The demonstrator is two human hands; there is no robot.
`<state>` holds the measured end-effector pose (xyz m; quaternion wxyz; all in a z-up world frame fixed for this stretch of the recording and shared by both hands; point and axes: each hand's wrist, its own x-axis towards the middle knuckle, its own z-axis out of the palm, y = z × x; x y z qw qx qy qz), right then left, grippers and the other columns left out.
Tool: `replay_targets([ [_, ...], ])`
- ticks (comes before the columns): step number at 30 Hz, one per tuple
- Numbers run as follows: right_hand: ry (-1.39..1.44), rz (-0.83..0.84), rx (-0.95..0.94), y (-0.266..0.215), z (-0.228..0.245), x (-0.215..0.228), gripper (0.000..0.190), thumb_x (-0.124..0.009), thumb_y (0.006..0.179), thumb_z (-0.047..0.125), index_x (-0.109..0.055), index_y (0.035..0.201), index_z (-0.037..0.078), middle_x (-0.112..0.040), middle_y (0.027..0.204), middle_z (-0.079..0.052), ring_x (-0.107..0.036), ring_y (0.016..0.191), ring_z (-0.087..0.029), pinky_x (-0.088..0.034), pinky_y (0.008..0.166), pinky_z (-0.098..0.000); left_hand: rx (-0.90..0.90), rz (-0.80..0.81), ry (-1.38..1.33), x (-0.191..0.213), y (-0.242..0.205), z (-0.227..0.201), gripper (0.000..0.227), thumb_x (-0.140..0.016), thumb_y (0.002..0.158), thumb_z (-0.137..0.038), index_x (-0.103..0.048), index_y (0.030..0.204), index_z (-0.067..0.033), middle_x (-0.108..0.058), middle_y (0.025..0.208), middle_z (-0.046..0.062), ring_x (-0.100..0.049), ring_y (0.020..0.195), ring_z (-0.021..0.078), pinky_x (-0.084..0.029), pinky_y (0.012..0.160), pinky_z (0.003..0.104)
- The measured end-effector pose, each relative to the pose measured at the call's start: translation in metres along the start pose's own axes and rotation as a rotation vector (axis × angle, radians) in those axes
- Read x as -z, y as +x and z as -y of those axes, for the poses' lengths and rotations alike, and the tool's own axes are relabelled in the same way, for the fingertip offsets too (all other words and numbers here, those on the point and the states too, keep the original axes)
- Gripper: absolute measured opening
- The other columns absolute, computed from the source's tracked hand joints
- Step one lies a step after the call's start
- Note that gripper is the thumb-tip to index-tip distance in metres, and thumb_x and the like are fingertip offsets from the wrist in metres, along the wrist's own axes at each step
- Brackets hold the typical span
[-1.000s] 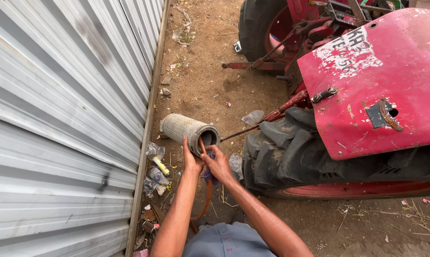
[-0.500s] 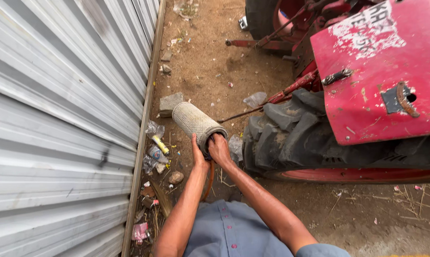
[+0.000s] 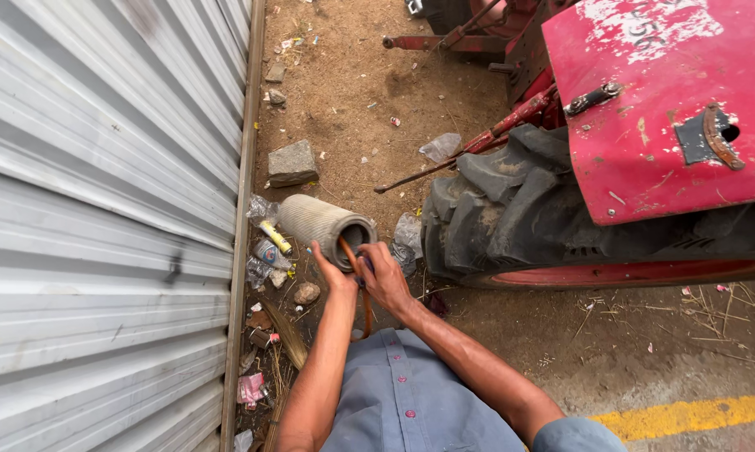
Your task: The person cleans a cylindrical air filter using a hose, directing air into the filter while holding it against a corrugated metal wall. The person then walks through a workshop area and wipes the filter with a cloth before placing it into the engine compartment of a red tractor.
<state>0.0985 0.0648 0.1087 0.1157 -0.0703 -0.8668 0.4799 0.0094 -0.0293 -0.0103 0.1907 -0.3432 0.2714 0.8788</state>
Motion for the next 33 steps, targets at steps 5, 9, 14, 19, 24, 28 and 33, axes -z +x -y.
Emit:
replay_targets([
  [5,0.14,0.555,-0.264,-0.039,-0.05,-0.014,0.044,-0.074,0.092,0.033,-0.066,0.124,0.004,-0.07,0.118,-0.017,-0.066,0.112,-0.025,-0.053,0.095,-0.0389,0.017,0.109,-0.123,-0.014,0.01,-0.024,0.084,-0.062,0.074,-0.08,-0.05,0.14,-0.0304,-0.06,0.133,-0.004,-0.058,0.111,0.0249,-0.054,0.073,0.048],
  [9,0.081,0.339,-0.301,-0.037,-0.006,-0.014,0.039,-0.061,0.103,0.033,-0.059,0.133,0.007,-0.076,0.097,-0.013,-0.073,0.089,-0.028,-0.057,0.081,-0.0423,0.098,0.217,-0.004,-0.046,0.014,-0.063,0.082,-0.049,0.08,-0.079,-0.051,0.144,-0.0293,-0.061,0.145,0.0,-0.056,0.132,0.0294,-0.053,0.085,0.064],
  [14,0.056,0.064,-0.331,0.015,0.046,0.021,0.047,-0.055,0.104,0.037,-0.051,0.142,0.011,-0.07,0.08,-0.012,-0.071,0.076,-0.031,-0.055,0.071,-0.0457,0.061,0.348,0.226,-0.111,0.03,-0.089,0.086,-0.047,0.087,-0.081,-0.046,0.153,-0.0245,-0.056,0.152,0.008,-0.051,0.142,0.033,-0.048,0.104,0.065],
  [19,0.074,-0.017,-0.294,0.059,0.016,0.016,0.034,-0.058,0.105,0.04,-0.067,0.115,0.008,-0.069,0.074,-0.009,-0.07,0.067,-0.024,-0.055,0.062,-0.0417,0.095,0.289,0.269,-0.153,0.053,-0.091,0.096,-0.056,0.08,-0.079,-0.032,0.156,-0.0254,-0.042,0.156,0.009,-0.042,0.143,0.0389,-0.043,0.101,0.075],
  [24,0.332,-0.098,-0.332,0.073,0.002,0.005,0.029,-0.054,0.105,0.036,-0.063,0.111,0.009,-0.06,0.07,-0.002,-0.061,0.06,-0.014,-0.049,0.056,-0.0335,0.138,0.377,0.351,-0.156,0.046,-0.061,0.101,-0.06,0.071,-0.083,-0.046,0.147,-0.0188,-0.053,0.146,0.01,-0.052,0.129,0.0365,-0.05,0.091,0.064],
  [28,0.485,-0.093,-0.354,0.08,0.0,0.022,0.03,-0.051,0.106,0.036,-0.064,0.113,0.01,-0.054,0.065,0.003,-0.052,0.058,-0.009,-0.043,0.053,-0.0274,0.029,0.347,0.423,-0.164,0.02,-0.053,0.096,-0.062,0.076,-0.08,-0.042,0.145,-0.0164,-0.055,0.143,0.019,-0.059,0.129,0.0368,-0.057,0.093,0.064],
  [33,0.642,-0.062,-0.313,0.087,-0.009,0.027,0.034,-0.052,0.108,0.034,-0.065,0.113,0.002,-0.051,0.064,0.003,-0.05,0.057,-0.009,-0.042,0.053,-0.0263,0.023,0.363,0.506,-0.18,0.006,-0.056,0.101,-0.06,0.071,-0.082,-0.048,0.143,-0.0133,-0.061,0.133,0.015,-0.062,0.118,0.0349,-0.051,0.091,0.066],
])
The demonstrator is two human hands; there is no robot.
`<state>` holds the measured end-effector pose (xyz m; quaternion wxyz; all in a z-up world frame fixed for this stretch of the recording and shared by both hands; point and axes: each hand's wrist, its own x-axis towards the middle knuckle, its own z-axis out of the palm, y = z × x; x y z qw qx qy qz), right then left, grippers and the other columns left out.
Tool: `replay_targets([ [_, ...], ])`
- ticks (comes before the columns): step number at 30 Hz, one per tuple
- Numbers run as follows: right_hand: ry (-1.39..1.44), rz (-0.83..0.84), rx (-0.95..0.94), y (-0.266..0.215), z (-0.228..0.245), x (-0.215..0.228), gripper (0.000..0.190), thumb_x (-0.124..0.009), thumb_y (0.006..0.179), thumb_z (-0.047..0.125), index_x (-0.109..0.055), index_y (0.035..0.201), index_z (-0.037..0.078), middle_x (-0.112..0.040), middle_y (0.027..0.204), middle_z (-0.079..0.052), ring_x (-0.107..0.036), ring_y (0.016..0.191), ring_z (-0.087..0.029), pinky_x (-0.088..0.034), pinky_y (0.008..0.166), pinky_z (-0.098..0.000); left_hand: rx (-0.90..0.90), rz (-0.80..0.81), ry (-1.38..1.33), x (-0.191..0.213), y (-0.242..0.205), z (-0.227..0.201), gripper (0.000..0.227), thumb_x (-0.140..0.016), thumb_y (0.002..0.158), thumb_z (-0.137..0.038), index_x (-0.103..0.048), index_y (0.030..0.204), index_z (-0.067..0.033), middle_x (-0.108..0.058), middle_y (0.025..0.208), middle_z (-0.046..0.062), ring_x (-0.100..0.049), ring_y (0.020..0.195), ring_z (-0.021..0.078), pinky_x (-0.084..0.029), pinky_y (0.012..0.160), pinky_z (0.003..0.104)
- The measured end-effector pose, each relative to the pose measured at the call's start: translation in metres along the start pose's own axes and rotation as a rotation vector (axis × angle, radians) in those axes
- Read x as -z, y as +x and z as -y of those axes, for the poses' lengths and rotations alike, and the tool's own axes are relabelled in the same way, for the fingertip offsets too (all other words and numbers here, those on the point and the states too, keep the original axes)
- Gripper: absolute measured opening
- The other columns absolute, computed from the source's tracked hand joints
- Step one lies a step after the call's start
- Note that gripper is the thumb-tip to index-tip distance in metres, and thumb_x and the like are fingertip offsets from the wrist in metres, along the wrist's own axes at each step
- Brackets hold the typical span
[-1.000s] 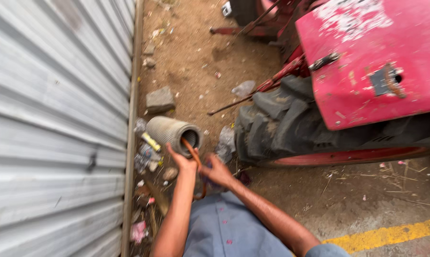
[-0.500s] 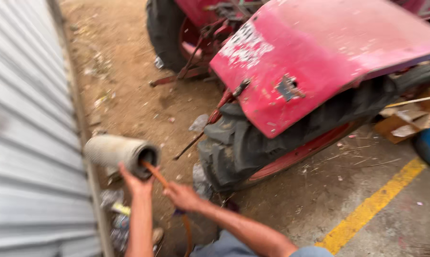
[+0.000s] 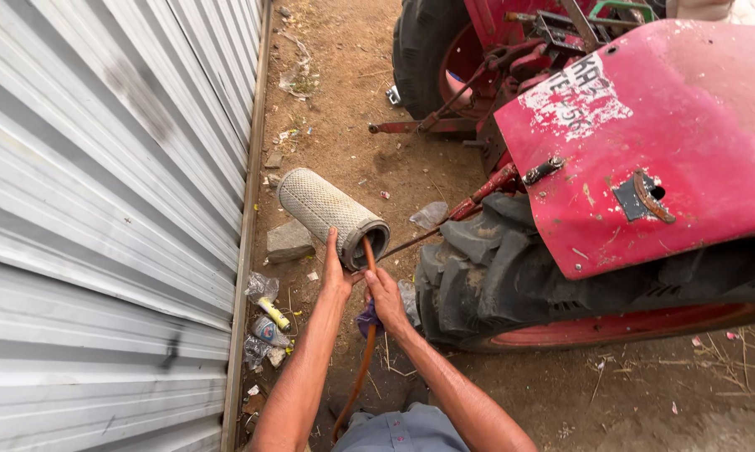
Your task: The person cleans a cylindrical air filter using a hose, directing air into the filter while holding it against a corrugated metal wall. The person then walks through a workshop area and wipes the filter with a cloth before placing it into the engine compartment of a red tractor.
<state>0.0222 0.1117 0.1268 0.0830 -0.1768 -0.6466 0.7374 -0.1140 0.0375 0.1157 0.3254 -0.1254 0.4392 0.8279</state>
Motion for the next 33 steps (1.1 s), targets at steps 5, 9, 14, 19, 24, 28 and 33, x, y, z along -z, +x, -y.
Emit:
replay_targets([
  [5,0.037,0.033,-0.02,-0.01,0.009,0.013,0.033,-0.054,0.109,0.031,-0.063,0.121,0.002,-0.049,0.067,0.004,-0.048,0.058,-0.007,-0.041,0.052,-0.0253,0.02,-0.035,0.031,0.001,0.014,-0.005,0.104,-0.059,0.069,-0.083,-0.046,0.145,-0.0132,-0.062,0.13,0.016,-0.064,0.118,0.0363,-0.054,0.09,0.069],
  [9,-0.018,0.046,-0.039,-0.059,0.035,0.031,0.039,-0.049,0.106,0.031,-0.059,0.132,0.005,-0.053,0.062,0.0,-0.056,0.053,-0.009,-0.049,0.051,-0.0257,-0.017,-0.159,0.059,0.023,0.058,-0.027,0.107,-0.064,0.072,-0.082,-0.044,0.146,-0.0077,-0.063,0.132,0.021,-0.067,0.119,0.0393,-0.055,0.089,0.066],
  [14,-0.035,-0.025,-0.048,-0.117,0.054,0.035,0.051,-0.052,0.102,0.026,-0.044,0.15,0.009,-0.059,0.066,0.0,-0.055,0.053,-0.01,-0.047,0.049,-0.0273,-0.187,-0.301,-0.002,0.039,0.089,-0.072,0.11,-0.076,0.068,-0.068,-0.039,0.146,-0.0001,-0.06,0.134,0.023,-0.067,0.114,0.0398,-0.058,0.091,0.068],
  [19,-0.23,0.014,0.02,-0.111,0.088,0.034,0.063,-0.052,0.103,0.024,-0.031,0.162,0.016,-0.056,0.068,0.001,-0.055,0.058,-0.007,-0.046,0.051,-0.0261,-0.607,-0.319,0.203,0.049,0.088,-0.086,0.122,-0.09,0.076,-0.066,-0.027,0.147,0.0108,-0.049,0.146,0.027,-0.054,0.135,0.0398,-0.045,0.116,0.061],
  [24,-0.334,-0.014,0.066,-0.093,0.116,0.015,0.064,-0.052,0.103,0.025,-0.03,0.162,0.02,-0.055,0.067,0.002,-0.051,0.057,-0.007,-0.044,0.05,-0.0265,-0.538,-0.349,0.462,0.055,0.083,-0.079,0.13,-0.078,0.071,-0.072,-0.015,0.157,0.0022,-0.042,0.149,0.029,-0.042,0.14,0.0431,-0.032,0.117,0.065],
  [28,-0.322,-0.041,0.133,-0.079,0.13,0.004,0.063,-0.053,0.103,0.025,-0.031,0.162,0.02,-0.054,0.068,0.003,-0.051,0.057,-0.005,-0.046,0.05,-0.0261,-0.464,-0.348,0.584,0.058,0.076,-0.072,0.133,-0.074,0.063,-0.075,-0.016,0.158,-0.0028,-0.043,0.15,0.027,-0.044,0.138,0.0447,-0.034,0.114,0.066],
  [33,-0.373,-0.082,0.071,-0.059,0.142,-0.003,0.061,-0.053,0.102,0.028,-0.035,0.16,0.023,-0.058,0.067,0.002,-0.052,0.053,-0.006,-0.047,0.046,-0.0263,-0.386,-0.386,0.767,0.063,0.065,-0.06,0.133,-0.074,0.066,-0.075,-0.013,0.161,-0.0039,-0.043,0.149,0.032,-0.051,0.132,0.0485,-0.046,0.105,0.066],
])
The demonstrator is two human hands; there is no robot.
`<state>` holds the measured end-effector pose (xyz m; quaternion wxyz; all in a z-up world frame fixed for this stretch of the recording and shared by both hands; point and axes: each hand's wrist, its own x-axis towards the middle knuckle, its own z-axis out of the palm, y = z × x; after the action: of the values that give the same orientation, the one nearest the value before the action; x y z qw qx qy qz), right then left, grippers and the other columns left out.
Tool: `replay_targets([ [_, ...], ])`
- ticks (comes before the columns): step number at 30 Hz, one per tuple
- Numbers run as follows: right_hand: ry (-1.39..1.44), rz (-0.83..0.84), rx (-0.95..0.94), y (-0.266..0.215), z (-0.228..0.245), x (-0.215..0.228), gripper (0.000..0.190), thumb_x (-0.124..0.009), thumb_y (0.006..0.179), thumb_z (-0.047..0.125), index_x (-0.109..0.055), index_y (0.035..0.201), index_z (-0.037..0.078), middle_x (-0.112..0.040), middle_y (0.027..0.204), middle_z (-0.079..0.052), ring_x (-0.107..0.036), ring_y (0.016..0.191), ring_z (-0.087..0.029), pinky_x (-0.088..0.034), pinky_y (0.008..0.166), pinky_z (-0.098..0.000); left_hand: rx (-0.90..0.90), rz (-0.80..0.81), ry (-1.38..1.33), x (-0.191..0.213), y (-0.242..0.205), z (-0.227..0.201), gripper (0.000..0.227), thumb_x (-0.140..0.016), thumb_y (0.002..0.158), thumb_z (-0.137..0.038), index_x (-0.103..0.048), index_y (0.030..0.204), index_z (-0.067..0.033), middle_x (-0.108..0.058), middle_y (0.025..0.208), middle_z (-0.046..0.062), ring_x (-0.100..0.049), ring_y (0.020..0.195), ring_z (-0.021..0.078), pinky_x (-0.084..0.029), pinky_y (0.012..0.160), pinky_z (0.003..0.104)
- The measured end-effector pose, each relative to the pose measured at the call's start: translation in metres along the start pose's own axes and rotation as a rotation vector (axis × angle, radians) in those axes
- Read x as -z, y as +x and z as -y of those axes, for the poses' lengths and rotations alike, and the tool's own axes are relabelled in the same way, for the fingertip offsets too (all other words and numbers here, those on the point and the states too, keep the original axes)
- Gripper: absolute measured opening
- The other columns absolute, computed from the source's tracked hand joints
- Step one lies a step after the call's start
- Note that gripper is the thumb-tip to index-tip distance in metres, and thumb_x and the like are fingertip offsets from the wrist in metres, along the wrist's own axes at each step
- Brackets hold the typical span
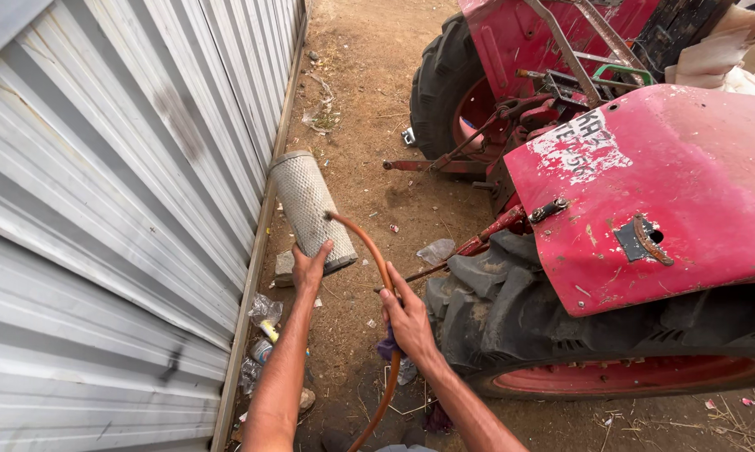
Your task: The person cleans a cylindrical air filter using a hose, directing air into the filter while holding it against a corrugated metal wall. The person then walks through a workshop area and wipes the filter with a cloth before placing it into the engine compartment of a red tractor.
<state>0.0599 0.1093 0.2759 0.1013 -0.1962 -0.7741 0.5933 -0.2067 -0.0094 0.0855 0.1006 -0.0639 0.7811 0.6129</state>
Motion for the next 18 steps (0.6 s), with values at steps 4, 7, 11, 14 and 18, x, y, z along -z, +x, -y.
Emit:
replay_targets([
  [4,-0.068,0.007,-0.011,0.023,0.009,-0.001,0.06,-0.053,0.102,0.03,-0.037,0.159,0.025,-0.058,0.067,0.004,-0.05,0.052,-0.006,-0.046,0.044,-0.0261,-0.07,0.052,0.051,0.001,-0.007,0.005,0.131,-0.073,0.068,-0.075,-0.017,0.161,-0.0028,-0.047,0.146,0.035,-0.057,0.127,0.0508,-0.051,0.104,0.061],
  [7,0.006,-0.052,0.035,0.028,0.012,-0.005,0.062,-0.055,0.101,0.03,-0.038,0.16,0.023,-0.056,0.063,0.002,-0.051,0.052,-0.006,-0.044,0.045,-0.026,-0.039,0.071,0.083,-0.001,-0.013,0.004,0.13,-0.073,0.067,-0.073,-0.015,0.162,-0.0057,-0.044,0.149,0.032,-0.056,0.127,0.05,-0.048,0.103,0.063],
  [11,0.023,-0.083,0.033,0.046,0.012,-0.003,0.061,-0.056,0.101,0.028,-0.039,0.158,0.019,-0.058,0.065,0.002,-0.052,0.052,-0.006,-0.046,0.045,-0.026,-0.093,0.064,0.118,0.006,-0.02,-0.003,0.128,-0.074,0.068,-0.071,-0.018,0.161,-0.0045,-0.05,0.144,0.031,-0.058,0.126,0.047,-0.05,0.103,0.058],
  [14,0.194,-0.084,0.092,0.043,0.003,-0.001,0.058,-0.058,0.101,0.023,-0.042,0.157,0.015,-0.057,0.071,0.005,-0.054,0.057,-0.005,-0.055,0.052,-0.0258,-0.13,0.068,0.065,0.01,-0.029,-0.002,0.118,-0.075,0.065,-0.07,-0.036,0.154,-0.0026,-0.063,0.138,0.024,-0.065,0.124,0.0391,-0.05,0.106,0.051],
  [18,0.565,-0.017,0.158,0.021,-0.007,-0.008,0.059,-0.06,0.101,0.01,-0.048,0.158,0.016,-0.051,0.071,0.004,-0.049,0.059,-0.006,-0.047,0.052,-0.0241,-0.258,0.079,0.015,0.026,-0.018,-0.014,0.105,-0.075,0.082,-0.062,-0.038,0.157,0.0025,-0.055,0.146,0.025,-0.054,0.129,0.0377,-0.037,0.113,0.048],
])
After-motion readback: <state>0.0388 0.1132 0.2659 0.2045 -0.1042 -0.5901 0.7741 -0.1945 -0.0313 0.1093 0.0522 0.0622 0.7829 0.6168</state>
